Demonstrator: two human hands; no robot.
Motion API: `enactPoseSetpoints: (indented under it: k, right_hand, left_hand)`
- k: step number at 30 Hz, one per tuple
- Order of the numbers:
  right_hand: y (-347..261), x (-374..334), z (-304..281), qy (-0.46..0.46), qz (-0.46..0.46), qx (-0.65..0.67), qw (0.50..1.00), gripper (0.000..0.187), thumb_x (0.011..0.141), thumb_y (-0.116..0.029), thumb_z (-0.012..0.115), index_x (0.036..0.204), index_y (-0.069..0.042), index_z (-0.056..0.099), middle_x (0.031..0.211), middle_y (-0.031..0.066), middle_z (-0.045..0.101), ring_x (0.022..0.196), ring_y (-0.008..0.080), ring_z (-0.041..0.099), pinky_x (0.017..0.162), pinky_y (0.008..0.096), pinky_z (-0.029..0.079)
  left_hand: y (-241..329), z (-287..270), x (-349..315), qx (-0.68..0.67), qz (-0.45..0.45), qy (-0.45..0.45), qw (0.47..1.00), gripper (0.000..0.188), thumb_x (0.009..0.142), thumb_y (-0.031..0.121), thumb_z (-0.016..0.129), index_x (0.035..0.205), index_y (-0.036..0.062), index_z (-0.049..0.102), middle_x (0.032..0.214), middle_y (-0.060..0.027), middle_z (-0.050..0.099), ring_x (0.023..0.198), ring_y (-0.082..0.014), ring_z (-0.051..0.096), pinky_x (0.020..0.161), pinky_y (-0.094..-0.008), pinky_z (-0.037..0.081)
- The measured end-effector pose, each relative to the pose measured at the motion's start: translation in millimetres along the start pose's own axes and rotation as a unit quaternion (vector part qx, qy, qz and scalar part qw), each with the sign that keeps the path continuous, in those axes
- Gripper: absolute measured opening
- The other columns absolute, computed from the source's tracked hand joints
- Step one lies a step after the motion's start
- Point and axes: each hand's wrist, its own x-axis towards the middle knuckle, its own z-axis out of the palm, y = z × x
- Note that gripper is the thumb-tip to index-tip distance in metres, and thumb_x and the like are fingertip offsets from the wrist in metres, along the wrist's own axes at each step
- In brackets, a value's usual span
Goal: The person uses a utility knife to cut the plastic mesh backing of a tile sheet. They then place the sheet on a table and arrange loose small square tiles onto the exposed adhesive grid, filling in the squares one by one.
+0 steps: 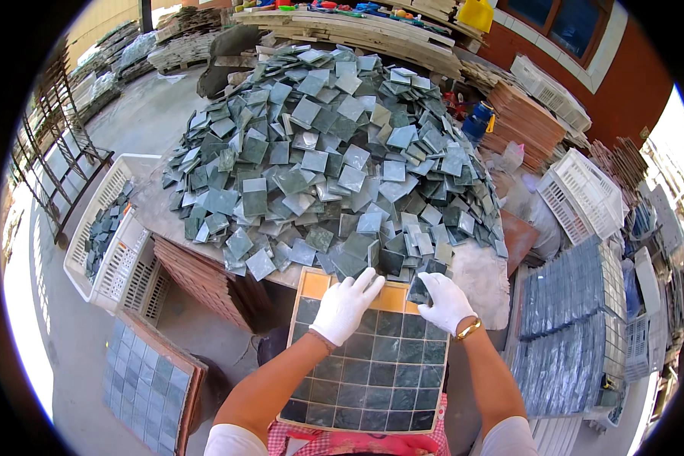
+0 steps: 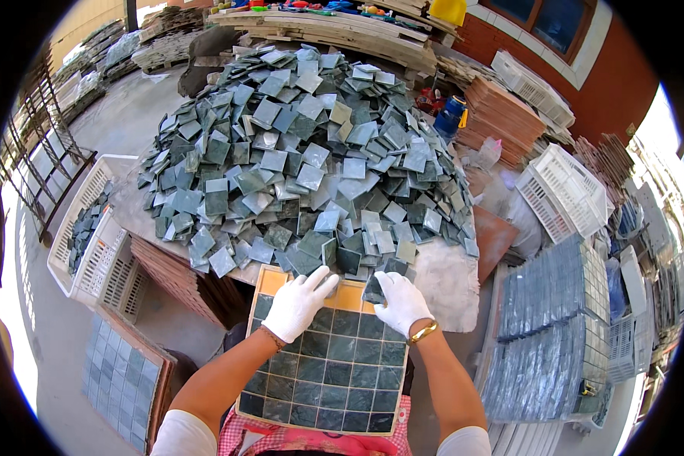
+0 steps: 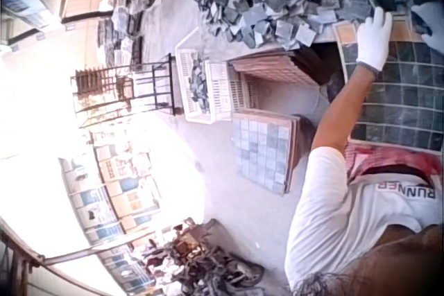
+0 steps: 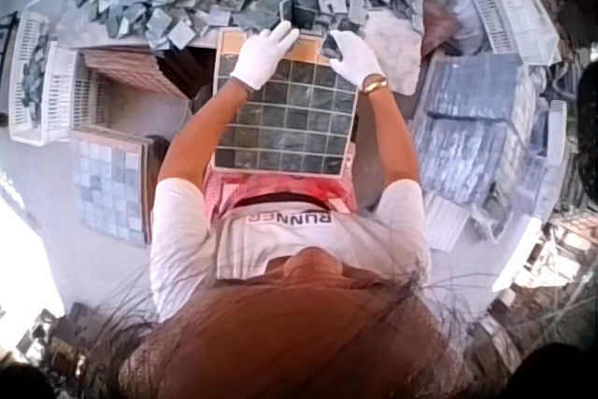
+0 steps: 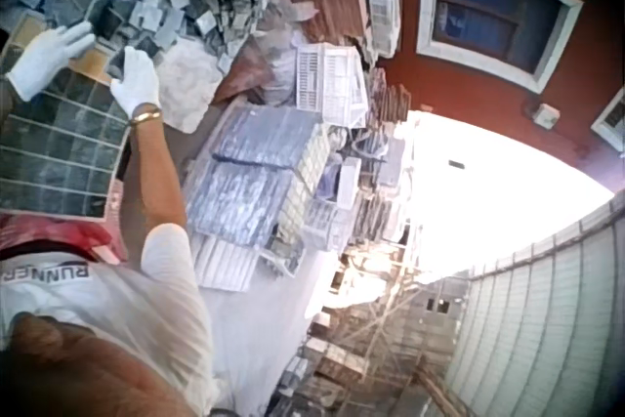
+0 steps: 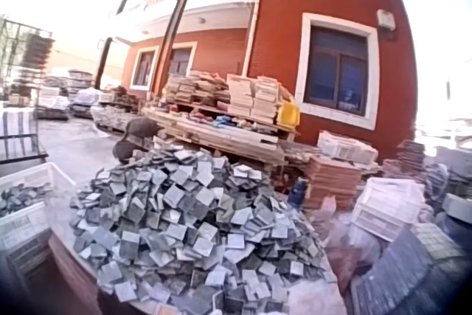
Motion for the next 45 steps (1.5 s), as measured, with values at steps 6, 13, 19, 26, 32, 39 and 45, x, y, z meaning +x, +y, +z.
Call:
enactPoseSetpoints:
  k: [6,13,19,26,32,39,45]
  right_hand:
    - [6,-9,-7,0.018,0.04,-0.017,0.999,0.056,0.07,-0.021,0.069,0.12,-0.003,0.05,0.107,0.0183,0.057,0.101,0.036,0.056,0.088,0.0418,0.047]
    - [-1,3,-22,0.114,0.075,0.099,0.986,0.054,0.07,-0.02,0.07,0.118,-0.004,0.05,0.106,0.0206,0.055,0.097,0.0378,0.057,0.083,0.042,0.049]
    - [-61,-23,10,-0.034,0.001,0.342,0.939,0.039,0.074,-0.021,0.073,0.107,-0.005,0.06,0.08,0.0102,0.062,0.075,0.0177,0.063,0.069,0.03,0.05]
    - [-52,-39,-10,-0.106,0.09,0.503,0.853,0.055,0.082,-0.004,0.065,0.133,-0.001,0.045,0.1,0.009,0.06,0.082,0.0106,0.06,0.072,0.0243,0.052]
    - [-40,-1,-13,-0.026,0.051,0.308,0.95,0.037,0.082,-0.014,0.067,0.116,-0.003,0.058,0.091,0.0086,0.064,0.076,0.0143,0.061,0.071,0.0277,0.05]
    - [-48,27,35,0.03,-0.037,0.03,0.998,0.053,0.078,-0.028,0.068,0.122,-0.008,0.049,0.109,0.0155,0.058,0.097,0.0362,0.059,0.081,0.0415,0.049]
    - [-37,26,33,0.078,-0.069,0.087,0.991,0.049,0.084,-0.03,0.061,0.122,-0.002,0.049,0.104,0.019,0.061,0.088,0.0315,0.063,0.075,0.0395,0.053]
  left_hand:
    - [-6,19,22,0.041,0.026,-0.064,0.997,0.032,0.075,0.006,0.059,0.107,0.0071,0.054,0.099,-0.0056,0.049,0.073,-0.0232,0.058,0.061,-0.0353,0.051]
    - [-4,-7,19,-0.123,-0.026,-0.067,0.99,0.058,0.071,0.015,0.071,0.123,0.0064,0.047,0.125,-0.0121,0.05,0.093,-0.0306,0.062,0.073,-0.0398,0.053]
    - [23,-16,-26,-0.496,-0.206,-0.068,0.841,0.05,0.086,0.024,0.067,0.126,-0.0015,0.051,0.089,-0.0063,0.062,0.071,-0.0127,0.057,0.066,-0.028,0.048]
    - [-125,-110,-108,-0.622,-0.465,0.07,0.626,0.02,0.09,0.007,0.058,0.108,-0.0011,0.058,0.081,0.0009,0.053,0.061,-0.0075,0.045,0.053,-0.022,0.035]
    - [-349,-276,-217,0.165,-0.428,0.073,0.886,0.046,0.09,0.002,0.056,0.133,-0.0058,0.039,0.123,-0.0131,0.056,0.101,-0.0209,0.061,0.082,-0.0277,0.051]
    - [-199,-161,-104,-0.517,-0.423,0.211,0.713,0.031,0.093,0.016,0.055,0.12,-0.0001,0.057,0.098,-0.0066,0.065,0.072,-0.0085,0.059,0.061,-0.0202,0.047]
    - [-82,-55,-93,-0.508,-0.278,0.032,0.815,0.03,0.089,0.008,0.056,0.116,-0.0045,0.058,0.101,-0.0068,0.066,0.083,-0.0094,0.06,0.073,-0.024,0.049]
